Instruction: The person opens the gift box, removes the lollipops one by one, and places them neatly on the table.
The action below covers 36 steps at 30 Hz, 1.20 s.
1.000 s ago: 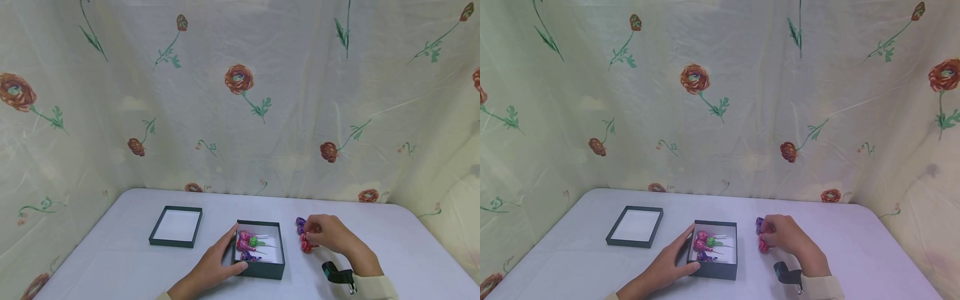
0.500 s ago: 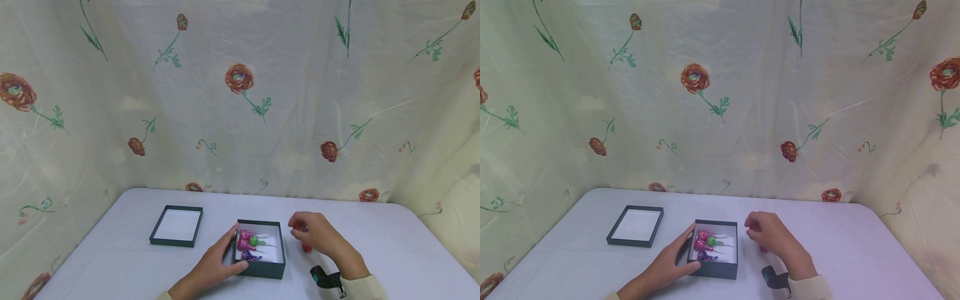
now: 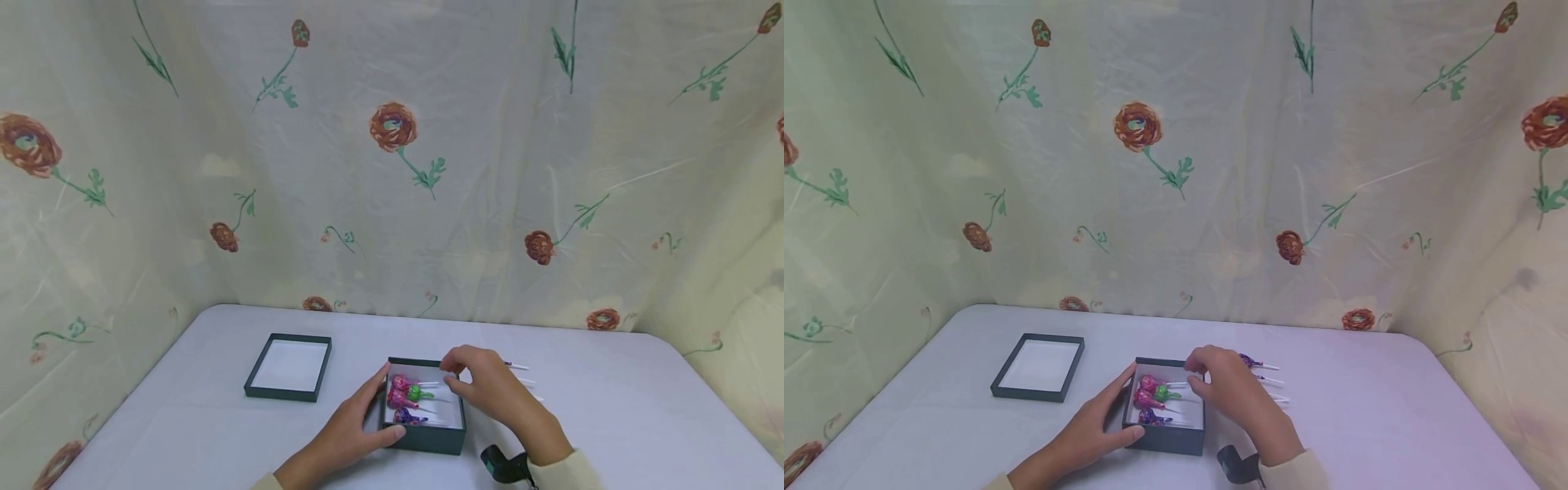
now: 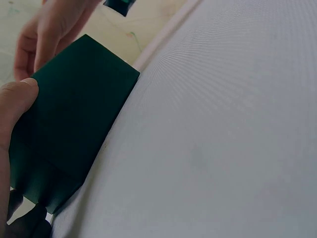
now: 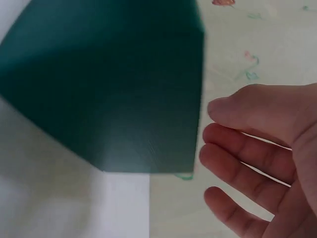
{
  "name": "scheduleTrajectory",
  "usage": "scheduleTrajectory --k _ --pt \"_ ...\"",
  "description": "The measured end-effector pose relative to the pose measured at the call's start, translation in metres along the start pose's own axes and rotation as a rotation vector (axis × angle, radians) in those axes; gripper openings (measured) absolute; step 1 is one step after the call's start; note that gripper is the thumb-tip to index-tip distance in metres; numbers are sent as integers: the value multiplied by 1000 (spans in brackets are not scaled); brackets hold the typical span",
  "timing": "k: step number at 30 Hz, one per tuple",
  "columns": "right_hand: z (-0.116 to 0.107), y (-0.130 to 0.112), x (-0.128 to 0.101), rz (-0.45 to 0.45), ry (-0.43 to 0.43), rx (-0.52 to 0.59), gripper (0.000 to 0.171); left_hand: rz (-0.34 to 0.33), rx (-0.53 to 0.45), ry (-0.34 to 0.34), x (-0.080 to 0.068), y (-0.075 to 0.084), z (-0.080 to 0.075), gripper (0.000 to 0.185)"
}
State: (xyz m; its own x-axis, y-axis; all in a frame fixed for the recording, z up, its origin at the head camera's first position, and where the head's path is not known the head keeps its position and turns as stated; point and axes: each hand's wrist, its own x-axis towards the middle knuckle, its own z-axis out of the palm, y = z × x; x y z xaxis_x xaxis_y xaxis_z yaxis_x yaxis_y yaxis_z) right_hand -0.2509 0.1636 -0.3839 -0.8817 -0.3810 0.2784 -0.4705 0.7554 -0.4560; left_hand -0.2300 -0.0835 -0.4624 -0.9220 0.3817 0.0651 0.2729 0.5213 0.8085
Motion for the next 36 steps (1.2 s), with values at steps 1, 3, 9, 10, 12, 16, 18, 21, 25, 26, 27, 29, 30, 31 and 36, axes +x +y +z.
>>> scheduleTrajectory --k 1,3,9,10,12,16,18,21,25,26,27,29,30,31,36 --pt "2 -1 1 -8 3 3 14 2 -2 0 0 0 0 89" --pt "5 -4 2 -16 5 15 15 5 -6 -2 0 0 -1 89" --pt "14 -8 5 -25 -23 41 17 4 -1 -1 0 -1 -1 89" --pt "16 -9 6 -33 -23 36 18 3 1 -1 0 -1 -1 89" --pt "19 -9 6 -53 -20 26 19 0 4 0 -1 -1 -1 89" --pt "27 -10 7 -89 -1 -3 22 -12 -1 -6 -1 0 -1 89" --pt "30 -9 7 -110 15 -13 21 -15 -6 -6 0 1 -1 89" --pt "36 -9 8 -140 34 -11 19 -8 -7 -2 0 1 -1 89" --pt "42 -11 9 -160 22 -22 15 7 -11 4 -1 0 -2 89" --pt "43 -11 9 -155 13 -26 15 12 -10 4 -1 0 -2 89" --pt "43 -12 9 -150 4 -26 14 16 -9 5 -1 -1 -2 90" --pt "44 -13 9 -134 -12 -25 14 20 -8 6 -1 -1 -1 90" --pt "45 -13 9 -126 -19 -23 14 21 -8 6 -1 -1 -1 90" --pt "45 -13 9 -118 -23 -23 14 21 -8 6 -1 -1 -1 90" --pt "46 -14 9 -92 -38 -43 16 17 -14 2 -1 -1 -2 89"
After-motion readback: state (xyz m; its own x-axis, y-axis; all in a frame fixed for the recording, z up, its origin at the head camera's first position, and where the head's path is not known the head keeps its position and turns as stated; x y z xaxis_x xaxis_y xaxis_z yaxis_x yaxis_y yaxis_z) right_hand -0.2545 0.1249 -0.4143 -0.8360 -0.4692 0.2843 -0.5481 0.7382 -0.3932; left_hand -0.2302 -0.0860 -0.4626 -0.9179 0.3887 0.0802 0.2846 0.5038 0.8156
